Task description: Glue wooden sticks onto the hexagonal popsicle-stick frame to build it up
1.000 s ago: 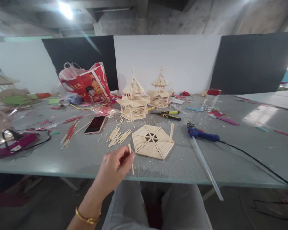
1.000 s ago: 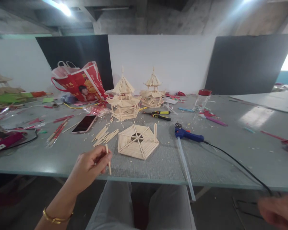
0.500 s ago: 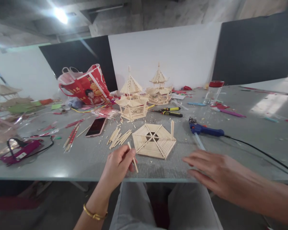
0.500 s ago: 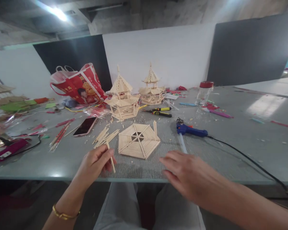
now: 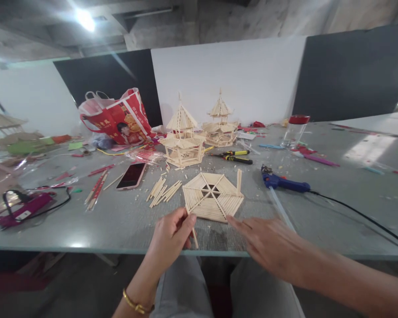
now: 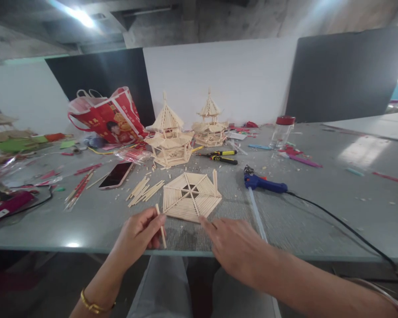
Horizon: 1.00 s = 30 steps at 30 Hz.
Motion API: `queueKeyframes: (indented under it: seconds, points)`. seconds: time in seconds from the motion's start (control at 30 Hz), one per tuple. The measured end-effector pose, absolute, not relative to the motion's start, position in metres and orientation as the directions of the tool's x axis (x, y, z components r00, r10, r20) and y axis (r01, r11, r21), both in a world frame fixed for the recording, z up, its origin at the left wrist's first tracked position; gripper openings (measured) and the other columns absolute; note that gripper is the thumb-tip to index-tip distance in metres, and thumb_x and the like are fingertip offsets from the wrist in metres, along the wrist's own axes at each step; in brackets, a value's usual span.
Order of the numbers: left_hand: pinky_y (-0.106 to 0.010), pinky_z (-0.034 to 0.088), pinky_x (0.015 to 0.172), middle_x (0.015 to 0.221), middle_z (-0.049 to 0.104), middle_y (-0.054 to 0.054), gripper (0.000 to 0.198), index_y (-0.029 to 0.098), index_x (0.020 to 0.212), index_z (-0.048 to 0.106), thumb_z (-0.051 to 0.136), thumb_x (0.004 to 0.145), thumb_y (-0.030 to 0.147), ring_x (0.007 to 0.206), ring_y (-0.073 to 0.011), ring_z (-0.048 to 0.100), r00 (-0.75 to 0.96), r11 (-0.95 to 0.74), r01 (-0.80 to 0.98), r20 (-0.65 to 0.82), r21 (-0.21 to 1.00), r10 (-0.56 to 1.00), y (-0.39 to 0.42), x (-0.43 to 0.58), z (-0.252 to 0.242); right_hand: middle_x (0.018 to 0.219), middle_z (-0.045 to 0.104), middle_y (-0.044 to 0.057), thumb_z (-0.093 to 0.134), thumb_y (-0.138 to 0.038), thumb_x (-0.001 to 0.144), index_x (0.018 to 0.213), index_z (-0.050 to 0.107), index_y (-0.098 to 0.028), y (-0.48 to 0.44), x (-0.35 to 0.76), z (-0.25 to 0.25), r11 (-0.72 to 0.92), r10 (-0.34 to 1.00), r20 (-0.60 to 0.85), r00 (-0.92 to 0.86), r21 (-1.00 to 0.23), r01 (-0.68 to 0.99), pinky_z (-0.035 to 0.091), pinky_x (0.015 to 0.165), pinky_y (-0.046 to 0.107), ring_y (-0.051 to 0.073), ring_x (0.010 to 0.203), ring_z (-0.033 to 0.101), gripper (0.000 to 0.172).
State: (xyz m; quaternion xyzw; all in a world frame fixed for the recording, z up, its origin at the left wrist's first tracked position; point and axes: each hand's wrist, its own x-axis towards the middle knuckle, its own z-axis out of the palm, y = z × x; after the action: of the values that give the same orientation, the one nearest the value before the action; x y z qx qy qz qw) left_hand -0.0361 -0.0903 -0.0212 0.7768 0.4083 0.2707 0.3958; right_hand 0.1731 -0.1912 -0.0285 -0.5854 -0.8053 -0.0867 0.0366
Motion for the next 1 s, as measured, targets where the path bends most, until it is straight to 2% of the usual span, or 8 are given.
queueKeyframes:
  seconds: [0.13, 0.33, 0.5, 0.63, 0.77, 0.83, 1.0]
  points:
    - [-0.017, 0.038, 0.043, 0.056, 0.060, 0.001, 0.036, 0.017, 0.065, 0.047, 0.044, 0.083, 0.047, 0.043, -0.0087, 0.054, 0.519, -0.341, 0.407, 0.092, 0.847, 0.850, -0.090, -0.036, -0.023, 0.082, 0.068, 0.008, 0.043, -0.008, 0.072, 0.128, 0.043, -0.006, -0.188, 0.171, -0.028, 0.288, 0.942, 0.135, -0.308, 0.149, 0.946, 0.040, 0.050, 0.028, 0.019, 0.066, 0.064, 0.056]
    - [-0.017, 0.037, 0.043, 0.053, 0.057, 0.002, 0.034, 0.017, 0.063, 0.046, 0.046, 0.083, 0.045, 0.042, -0.0080, 0.052, 0.520, -0.335, 0.373, 0.104, 0.865, 0.848, -0.090, -0.038, -0.023, 0.079, 0.068, 0.008, 0.042, -0.008, 0.073, 0.124, 0.046, -0.004, -0.187, 0.169, -0.031, 0.314, 0.919, 0.193, -0.344, 0.171, 0.934, 0.039, 0.050, 0.029, 0.018, 0.063, 0.062, 0.052]
    - [-0.018, 0.037, 0.043, 0.051, 0.055, 0.003, 0.034, 0.017, 0.062, 0.048, 0.047, 0.082, 0.045, 0.041, -0.0083, 0.051, 0.503, -0.306, 0.351, 0.097, 0.885, 0.859, -0.094, -0.038, -0.020, 0.085, 0.069, 0.008, 0.040, -0.009, 0.076, 0.125, 0.046, -0.009, -0.189, 0.174, -0.028, 0.297, 0.931, 0.225, -0.288, -0.003, 0.955, 0.043, 0.058, 0.029, 0.018, 0.070, 0.064, 0.050]
    - [-0.019, 0.037, 0.045, 0.048, 0.055, 0.002, 0.035, 0.017, 0.065, 0.054, 0.045, 0.082, 0.047, 0.043, -0.0101, 0.051, 0.463, -0.280, 0.378, 0.082, 0.882, 0.882, -0.091, -0.042, -0.019, 0.088, 0.069, 0.006, 0.039, -0.012, 0.077, 0.114, 0.055, -0.016, -0.191, 0.191, -0.024, 0.200, 0.947, 0.280, -0.155, -0.141, 0.970, 0.042, 0.058, 0.027, 0.015, 0.068, 0.063, 0.041]
    - [-0.019, 0.035, 0.045, 0.048, 0.058, 0.002, 0.036, 0.018, 0.068, 0.056, 0.044, 0.083, 0.048, 0.042, -0.0102, 0.049, 0.410, -0.329, 0.500, 0.116, 0.802, 0.905, -0.077, -0.049, -0.017, 0.064, 0.064, 0.000, 0.040, -0.013, 0.076, 0.098, 0.062, -0.017, -0.191, 0.204, -0.025, 0.114, 0.974, 0.214, -0.071, -0.196, 0.974, 0.034, 0.050, 0.025, 0.012, 0.051, 0.055, 0.031]
    - [-0.019, 0.035, 0.044, 0.051, 0.061, 0.001, 0.036, 0.018, 0.068, 0.055, 0.043, 0.083, 0.048, 0.043, -0.0106, 0.050, 0.404, -0.339, 0.520, 0.124, 0.784, 0.906, -0.070, -0.051, -0.015, 0.058, 0.061, -0.001, 0.041, -0.012, 0.076, 0.094, 0.063, -0.017, -0.191, 0.204, -0.027, 0.114, 0.981, 0.178, -0.075, -0.216, 0.970, 0.031, 0.048, 0.024, 0.011, 0.047, 0.051, 0.029]
    - [-0.019, 0.037, 0.045, 0.053, 0.063, 0.001, 0.034, 0.018, 0.068, 0.054, 0.043, 0.083, 0.046, 0.042, -0.0103, 0.052, 0.429, -0.343, 0.538, 0.101, 0.770, 0.898, -0.063, -0.048, -0.009, 0.060, 0.062, 0.001, 0.041, -0.010, 0.075, 0.106, 0.060, -0.015, -0.188, 0.189, -0.023, 0.119, 0.986, 0.139, -0.091, -0.213, 0.970, 0.028, 0.050, 0.024, 0.012, 0.052, 0.055, 0.037]
